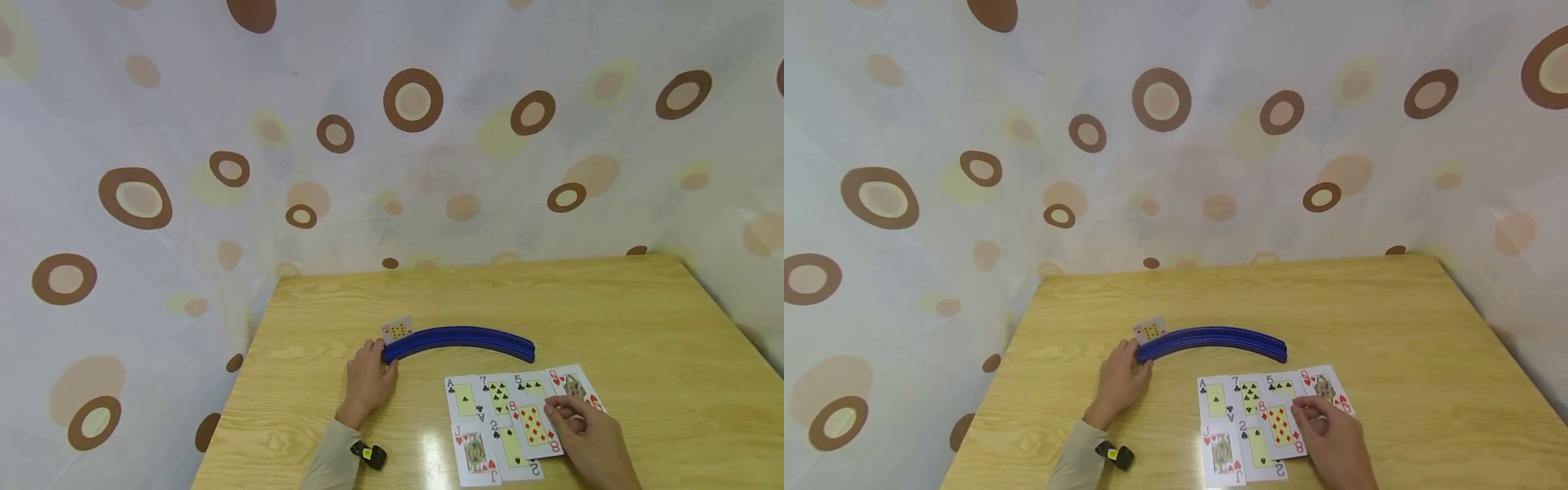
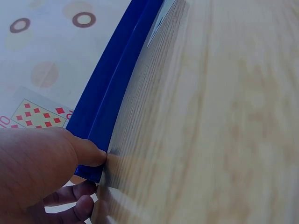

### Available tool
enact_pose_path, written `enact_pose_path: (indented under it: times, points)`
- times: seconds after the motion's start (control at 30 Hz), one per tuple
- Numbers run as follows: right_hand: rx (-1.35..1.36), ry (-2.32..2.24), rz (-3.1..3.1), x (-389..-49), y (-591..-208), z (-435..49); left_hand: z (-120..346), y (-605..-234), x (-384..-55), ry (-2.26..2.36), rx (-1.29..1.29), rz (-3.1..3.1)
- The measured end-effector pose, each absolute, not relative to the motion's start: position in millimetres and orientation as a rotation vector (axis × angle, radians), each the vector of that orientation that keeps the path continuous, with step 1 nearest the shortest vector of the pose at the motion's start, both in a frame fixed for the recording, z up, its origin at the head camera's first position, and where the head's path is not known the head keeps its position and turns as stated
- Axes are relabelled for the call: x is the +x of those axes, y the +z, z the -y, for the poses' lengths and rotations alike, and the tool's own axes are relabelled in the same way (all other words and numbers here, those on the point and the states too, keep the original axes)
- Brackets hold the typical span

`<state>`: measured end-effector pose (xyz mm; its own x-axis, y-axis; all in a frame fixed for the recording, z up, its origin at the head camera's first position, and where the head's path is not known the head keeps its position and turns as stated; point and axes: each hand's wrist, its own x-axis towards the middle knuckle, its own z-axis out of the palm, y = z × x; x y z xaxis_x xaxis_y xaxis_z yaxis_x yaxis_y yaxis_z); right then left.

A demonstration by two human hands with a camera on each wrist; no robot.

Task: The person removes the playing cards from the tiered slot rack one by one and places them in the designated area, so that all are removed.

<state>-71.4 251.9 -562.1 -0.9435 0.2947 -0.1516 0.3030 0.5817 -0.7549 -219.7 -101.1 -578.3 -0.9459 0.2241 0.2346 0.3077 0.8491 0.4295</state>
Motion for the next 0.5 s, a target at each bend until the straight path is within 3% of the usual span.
enact_pose_path:
  times: [0.5]
  points:
    - [0.531,-1.275,-2.843,-56.4,-569.0,-261.4,102.1,-580.1,-219.4,-0.723,-0.412,2.856]
